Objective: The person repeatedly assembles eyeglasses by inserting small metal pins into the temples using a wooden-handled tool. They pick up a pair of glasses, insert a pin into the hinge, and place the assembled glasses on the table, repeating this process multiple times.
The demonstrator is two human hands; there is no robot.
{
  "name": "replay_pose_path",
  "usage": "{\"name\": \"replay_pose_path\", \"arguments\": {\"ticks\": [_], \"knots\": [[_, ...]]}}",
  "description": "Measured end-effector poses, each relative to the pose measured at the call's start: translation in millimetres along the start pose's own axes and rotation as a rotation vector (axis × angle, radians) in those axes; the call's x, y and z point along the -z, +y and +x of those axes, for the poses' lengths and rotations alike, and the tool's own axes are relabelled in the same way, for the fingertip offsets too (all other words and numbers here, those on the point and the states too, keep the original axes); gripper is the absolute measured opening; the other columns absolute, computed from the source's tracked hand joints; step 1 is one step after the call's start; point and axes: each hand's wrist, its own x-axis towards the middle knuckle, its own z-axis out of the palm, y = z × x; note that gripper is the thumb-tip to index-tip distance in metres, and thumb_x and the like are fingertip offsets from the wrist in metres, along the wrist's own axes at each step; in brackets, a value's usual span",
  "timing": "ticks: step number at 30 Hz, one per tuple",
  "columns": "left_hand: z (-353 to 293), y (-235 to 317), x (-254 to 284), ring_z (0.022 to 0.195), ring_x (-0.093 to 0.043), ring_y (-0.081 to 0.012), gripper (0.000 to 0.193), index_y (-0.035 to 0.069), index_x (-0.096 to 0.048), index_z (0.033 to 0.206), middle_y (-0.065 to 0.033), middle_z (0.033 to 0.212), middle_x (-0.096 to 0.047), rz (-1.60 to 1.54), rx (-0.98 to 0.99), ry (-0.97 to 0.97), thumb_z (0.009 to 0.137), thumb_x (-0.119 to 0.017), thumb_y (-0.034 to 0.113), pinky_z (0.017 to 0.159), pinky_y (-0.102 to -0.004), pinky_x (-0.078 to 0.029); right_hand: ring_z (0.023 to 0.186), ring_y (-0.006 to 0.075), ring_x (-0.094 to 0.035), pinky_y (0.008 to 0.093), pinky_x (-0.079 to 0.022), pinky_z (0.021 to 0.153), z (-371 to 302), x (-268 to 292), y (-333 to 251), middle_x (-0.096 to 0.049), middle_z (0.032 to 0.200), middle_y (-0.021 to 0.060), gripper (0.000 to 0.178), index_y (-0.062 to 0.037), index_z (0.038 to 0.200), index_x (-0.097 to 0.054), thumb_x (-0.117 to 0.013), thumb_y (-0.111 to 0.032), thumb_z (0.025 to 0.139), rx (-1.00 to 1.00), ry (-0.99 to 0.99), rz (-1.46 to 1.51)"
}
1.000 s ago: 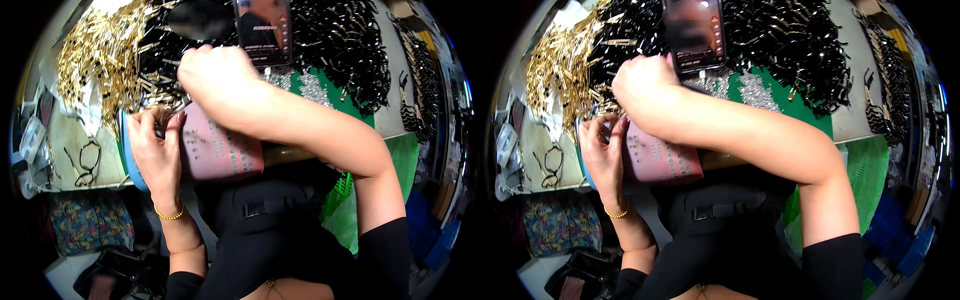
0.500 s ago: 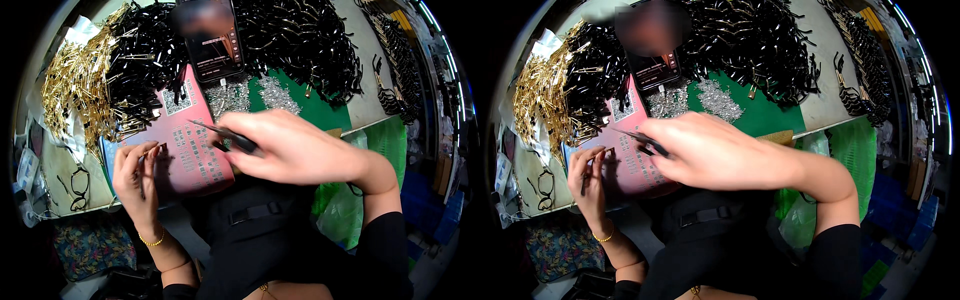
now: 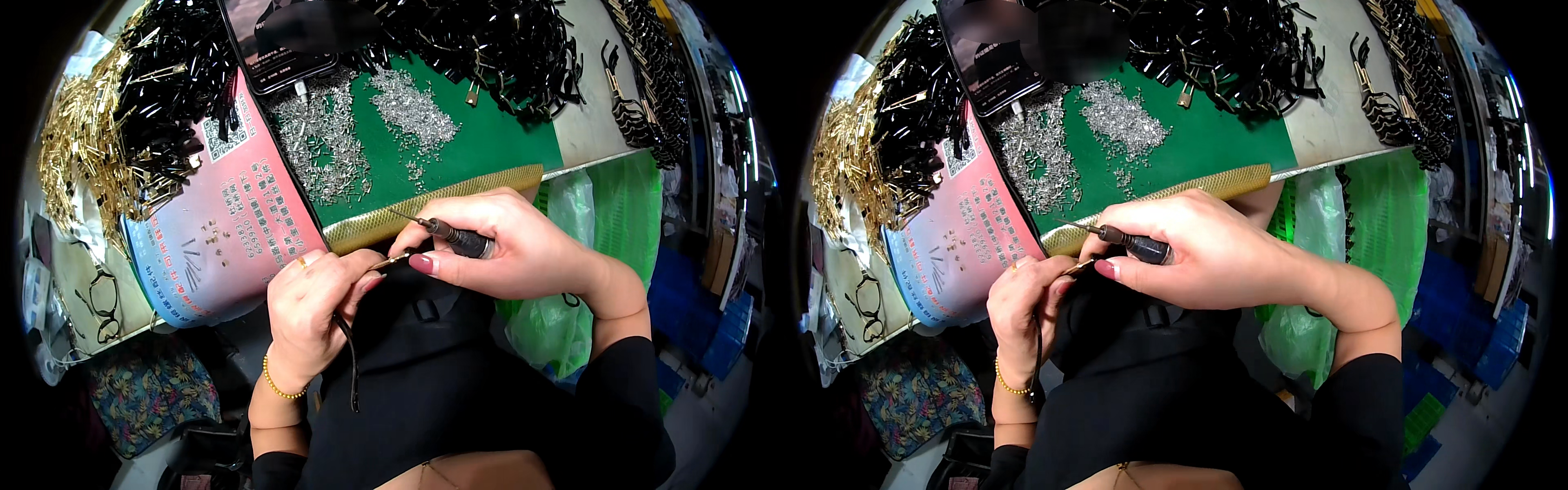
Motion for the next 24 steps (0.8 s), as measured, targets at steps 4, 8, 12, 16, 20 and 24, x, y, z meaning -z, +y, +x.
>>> {"name": "replay_pose_path", "arguments": {"ticks": [4, 8, 12, 16, 20, 24], "knots": [[-3.1, -3.2, 6.0, 0.056, -0.053, -0.0212, 0.019, 0.005, -0.072, 0.096, -0.0038, 0.067, -0.057, 0.073, -0.041, -0.036, 0.079, -0.079, 0.009, 0.056, -0.0337, -0.042, 0.084, 0.0181, -0.067, 0.0292, -0.052, 0.078, 0.6, 1.6, -1.2, -0.072, 0.092, 0.0077, 0.019, -0.0041, 0.11, -0.073, -0.07, -0.01, 0.092, 0.067, -0.023, -0.123], [-6.0, -5.3, 11.4, 0.056, -0.051, -0.0202, 0.021, 0.005, -0.073, 0.096, -0.0029, 0.065, -0.053, 0.108, -0.074, -0.044, 0.078, -0.079, 0.011, 0.055, -0.0335, -0.04, 0.073, 0.0271, -0.067, 0.0355, -0.052, 0.068, -1.6, 5.9, -8.0, -0.073, 0.092, 0.0107, 0.019, -0.0054, 0.108, -0.07, -0.07, -0.016, 0.092, 0.081, -0.061, -0.22], [-8.3, -4.0, 12.7, 0.057, -0.051, -0.0193, 0.023, 0.005, -0.074, 0.098, -0.0021, 0.066, -0.05, 0.115, -0.094, -0.043, 0.077, -0.079, 0.012, 0.054, -0.0331, -0.04, 0.068, 0.0322, -0.065, 0.0406, -0.05, 0.061, -1.2, 3.4, -9.8, -0.069, 0.084, 0.011, 0.015, -0.0059, 0.101, -0.066, -0.069, -0.018, 0.093, 0.151, -0.102, -0.331], [-10.1, -3.0, 21.8, 0.059, -0.049, -0.0169, 0.024, 0.007, -0.074, 0.098, -0.0003, 0.069, -0.048, 0.308, -0.204, -0.124, 0.076, -0.077, 0.016, 0.054, -0.0315, -0.04, 0.072, 0.0318, -0.066, 0.0397, -0.051, 0.063, -1.3, -2.8, -9.2, -0.067, 0.082, 0.0099, 0.016, -0.0065, 0.101, -0.066, -0.071, -0.019, 0.092, 0.197, -0.13, -0.424], [-7.7, -0.2, 22.3, 0.063, -0.049, -0.0165, 0.02, 0.01, -0.072, 0.095, 0.0012, 0.072, -0.048, 0.374, -0.329, -0.203, 0.076, -0.074, 0.015, 0.06, -0.0295, -0.041, 0.081, 0.0274, -0.07, 0.0341, -0.055, 0.07, -4.7, -8.1, -20.3, -0.072, 0.093, 0.0085, 0.025, -0.0081, 0.109, -0.072, -0.076, -0.023, 0.091, 0.067, -0.23, -0.576], [-22.2, -10.4, 18.1, 0.064, -0.053, -0.019, 0.026, 0.008, -0.069, 0.104, -0.0003, 0.074, -0.056, 0.316, -0.156, -0.225, 0.078, -0.072, 0.01, 0.059, -0.0328, -0.044, 0.083, 0.0413, -0.068, 0.0461, -0.053, 0.073, -0.9, 9.8, -22.9, -0.07, 0.088, 0.0204, 0.043, -0.0029, 0.115, -0.06, -0.061, -0.044, 0.1, -0.103, -0.069, -0.467]]}}
